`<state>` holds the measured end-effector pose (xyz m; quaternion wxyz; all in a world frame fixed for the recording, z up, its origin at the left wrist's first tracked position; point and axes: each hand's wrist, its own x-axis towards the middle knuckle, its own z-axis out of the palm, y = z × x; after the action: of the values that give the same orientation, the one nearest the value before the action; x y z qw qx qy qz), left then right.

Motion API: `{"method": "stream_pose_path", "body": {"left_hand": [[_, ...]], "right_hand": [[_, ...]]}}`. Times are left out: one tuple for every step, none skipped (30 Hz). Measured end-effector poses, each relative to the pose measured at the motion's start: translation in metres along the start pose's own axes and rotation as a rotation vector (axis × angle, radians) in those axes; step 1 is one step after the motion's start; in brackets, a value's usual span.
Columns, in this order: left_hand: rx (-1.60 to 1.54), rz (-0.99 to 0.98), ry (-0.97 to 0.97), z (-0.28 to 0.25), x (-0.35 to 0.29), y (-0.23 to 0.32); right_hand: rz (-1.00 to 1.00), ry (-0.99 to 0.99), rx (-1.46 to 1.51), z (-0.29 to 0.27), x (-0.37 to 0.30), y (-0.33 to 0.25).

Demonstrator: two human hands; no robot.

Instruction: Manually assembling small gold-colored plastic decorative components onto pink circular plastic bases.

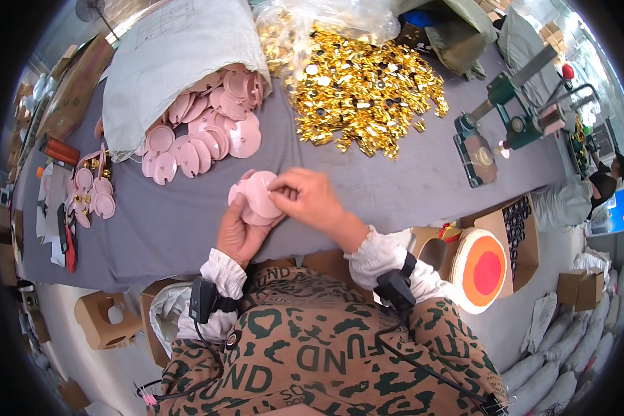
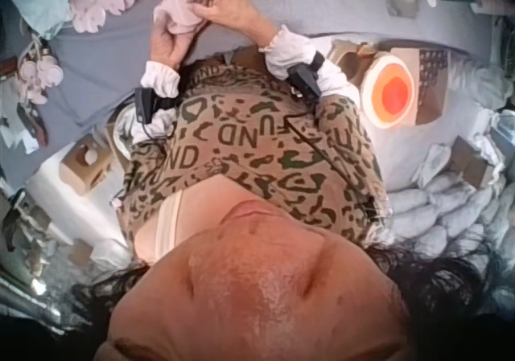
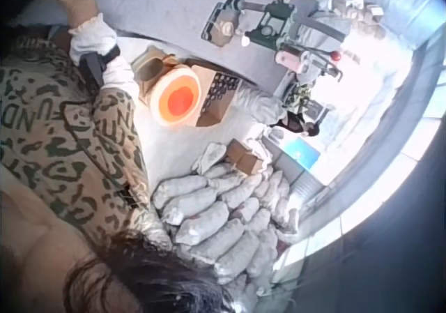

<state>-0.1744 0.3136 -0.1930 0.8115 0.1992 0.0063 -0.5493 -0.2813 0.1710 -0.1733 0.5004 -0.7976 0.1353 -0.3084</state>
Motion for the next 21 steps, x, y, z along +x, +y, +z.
{"method": "stream_pose_path", "body": {"left_hand": [[0.044,-0.050,-0.039,0.006,-0.001,-0.007],[0.087,-0.102,-0.079,0.009,-0.002,-0.013],[0.087,-0.112,-0.086,0.010,-0.004,-0.017],[0.094,-0.153,-0.091,0.011,-0.006,-0.021],[0.104,-0.191,-0.105,0.012,-0.008,-0.026],[0.108,-0.196,-0.121,0.010,-0.010,-0.029],[0.126,-0.238,-0.135,0.006,-0.012,-0.030],[0.145,-0.281,-0.145,0.005,-0.014,-0.030],[0.153,-0.281,-0.156,0.006,-0.016,-0.029],[0.122,-0.284,-0.155,0.008,-0.019,-0.029],[0.092,-0.289,-0.154,0.009,-0.023,-0.028],[0.099,-0.296,-0.169,0.009,-0.025,-0.029],[0.072,-0.277,-0.131,0.008,-0.030,-0.029],[0.043,-0.272,-0.099,0.007,-0.032,-0.030],[0.050,-0.277,-0.106,0.004,-0.038,-0.028],[0.059,-0.252,-0.076,0.000,-0.047,-0.024],[0.063,-0.212,-0.041,-0.006,-0.057,-0.018],[0.059,-0.205,-0.046,-0.011,-0.064,-0.012],[0.029,-0.178,-0.032,-0.016,-0.069,-0.006],[-0.004,-0.144,-0.013,-0.022,-0.075,0.000],[-0.015,-0.135,-0.011,-0.026,-0.078,0.005]], "right_hand": [[0.030,-0.033,0.040,-0.003,-0.010,-0.003],[0.033,-0.022,0.034,-0.009,-0.018,-0.005],[0.045,-0.041,0.041,-0.015,-0.025,-0.007],[0.058,-0.062,0.048,-0.020,-0.033,-0.008],[0.051,-0.050,0.038,-0.027,-0.039,-0.008],[0.007,-0.111,0.029,-0.034,-0.044,-0.008],[-0.038,-0.174,0.020,-0.041,-0.049,-0.008],[0.053,-0.059,0.015,-0.049,-0.051,-0.006],[0.139,0.056,0.017,-0.058,-0.050,0.000],[0.147,0.193,-0.113,-0.073,-0.044,0.008],[0.156,0.333,-0.242,-0.091,-0.035,0.018],[0.122,0.423,-0.428,-0.108,-0.029,0.034],[0.086,0.506,-0.605,-0.117,-0.021,0.053],[0.084,0.521,-0.613,-0.122,-0.014,0.075],[0.157,0.509,-0.617,-0.122,-0.007,0.099],[0.229,0.488,-0.617,-0.116,-0.003,0.110],[0.214,0.496,-0.732,-0.096,0.000,0.104],[0.167,0.495,-0.685,-0.086,0.004,0.104],[0.123,0.491,-0.639,-0.076,0.008,0.105],[0.089,0.458,-0.639,-0.063,0.010,0.102],[0.060,0.469,-0.669,-0.049,0.011,0.099]]}}
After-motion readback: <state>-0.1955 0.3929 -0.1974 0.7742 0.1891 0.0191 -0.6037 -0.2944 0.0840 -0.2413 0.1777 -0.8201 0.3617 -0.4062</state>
